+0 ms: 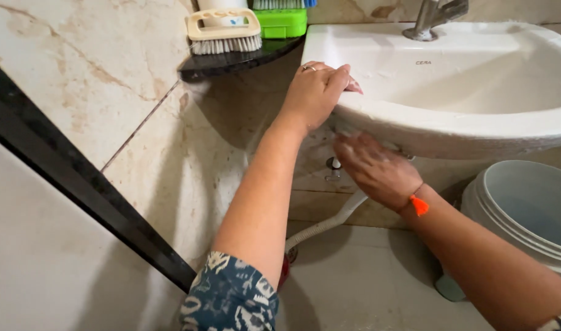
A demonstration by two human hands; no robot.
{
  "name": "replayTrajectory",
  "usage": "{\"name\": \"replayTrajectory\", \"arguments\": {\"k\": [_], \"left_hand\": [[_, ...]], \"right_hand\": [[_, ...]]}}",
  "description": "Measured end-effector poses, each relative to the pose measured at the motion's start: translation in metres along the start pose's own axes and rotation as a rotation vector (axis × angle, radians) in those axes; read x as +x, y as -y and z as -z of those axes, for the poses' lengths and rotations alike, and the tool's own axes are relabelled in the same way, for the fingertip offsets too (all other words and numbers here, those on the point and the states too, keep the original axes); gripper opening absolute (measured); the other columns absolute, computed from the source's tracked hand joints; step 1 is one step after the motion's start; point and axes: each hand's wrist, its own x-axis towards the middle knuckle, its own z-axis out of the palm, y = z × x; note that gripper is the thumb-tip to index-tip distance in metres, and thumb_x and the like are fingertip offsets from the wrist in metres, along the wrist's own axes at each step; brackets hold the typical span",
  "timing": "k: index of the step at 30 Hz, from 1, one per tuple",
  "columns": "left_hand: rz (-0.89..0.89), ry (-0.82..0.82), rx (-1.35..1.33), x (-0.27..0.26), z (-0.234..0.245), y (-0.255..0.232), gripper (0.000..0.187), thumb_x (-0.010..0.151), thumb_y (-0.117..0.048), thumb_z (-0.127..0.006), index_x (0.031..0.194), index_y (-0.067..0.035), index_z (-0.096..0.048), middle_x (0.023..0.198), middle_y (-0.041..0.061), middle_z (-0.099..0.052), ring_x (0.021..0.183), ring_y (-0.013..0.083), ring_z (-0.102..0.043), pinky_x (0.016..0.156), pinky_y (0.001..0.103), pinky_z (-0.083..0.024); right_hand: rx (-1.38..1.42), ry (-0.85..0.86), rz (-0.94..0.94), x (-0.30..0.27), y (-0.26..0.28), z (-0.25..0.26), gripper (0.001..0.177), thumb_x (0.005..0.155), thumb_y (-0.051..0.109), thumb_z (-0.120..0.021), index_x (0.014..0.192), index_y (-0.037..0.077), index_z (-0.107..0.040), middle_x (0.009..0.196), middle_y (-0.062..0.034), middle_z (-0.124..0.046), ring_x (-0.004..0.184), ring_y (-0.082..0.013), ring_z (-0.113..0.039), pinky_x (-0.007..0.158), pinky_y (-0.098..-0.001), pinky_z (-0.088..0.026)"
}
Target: The person scrubs the exterior and interior of a white bathroom sink using a green sponge. They wipe the sides, rim, and basin, then rinse the sponge under the faucet and continue scrubbing the sink surface.
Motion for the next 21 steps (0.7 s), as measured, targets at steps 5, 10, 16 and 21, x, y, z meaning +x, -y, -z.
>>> {"name": "replayTrajectory", "arguments": {"k": [5, 10, 16, 21], "left_hand": [[-0.025, -0.039, -0.048, -0.005, -0.001, -0.003, 0.058, 0.104, -0.037, -0.033, 0.082, -0.015, -0.082, 0.088, 0.002, -0.081, 0.092, 0.0257, -0.073, 0.104, 0.039, -0.044], [0.029, -0.031, -0.243, -0.002, -0.003, 0.002, 0.068, 0.107, -0.044, -0.027, 0.084, -0.015, -0.084, 0.092, 0.003, -0.084, 0.099, 0.0203, -0.077, 0.107, 0.034, -0.048], [0.084, 0.118, -0.304, 0.0, 0.008, 0.003, 0.096, 0.098, -0.069, -0.005, 0.094, -0.017, -0.085, 0.103, 0.002, -0.084, 0.118, 0.0182, -0.069, 0.123, 0.036, -0.022], [0.1, 0.134, -0.239, 0.0, 0.017, -0.008, 0.106, 0.092, -0.077, 0.004, 0.094, -0.021, -0.086, 0.104, -0.004, -0.083, 0.121, 0.0159, -0.063, 0.121, 0.038, -0.016]], "right_hand": [[-0.131, 0.047, 0.102, -0.029, -0.019, 0.002, 0.077, 0.088, 0.015, -0.053, 0.161, 0.014, -0.032, 0.168, -0.0077, -0.034, 0.143, -0.0282, -0.04, 0.108, -0.039, -0.045], [-0.151, -0.235, 0.03, -0.029, -0.03, 0.032, 0.054, 0.103, 0.014, -0.05, 0.157, 0.007, -0.045, 0.161, -0.0122, -0.04, 0.145, -0.0279, -0.036, 0.114, -0.0437, -0.038], [-0.564, -0.078, 0.046, 0.046, 0.014, 0.03, 0.061, 0.094, 0.025, -0.049, 0.151, 0.004, -0.05, 0.161, -0.0095, -0.041, 0.15, -0.0259, -0.031, 0.118, -0.038, -0.031], [-0.635, 0.273, 0.209, 0.05, 0.016, 0.014, 0.066, 0.085, 0.027, -0.054, 0.147, 0.003, -0.049, 0.161, -0.0124, -0.037, 0.149, -0.0359, -0.031, 0.117, -0.0465, -0.035]]}}
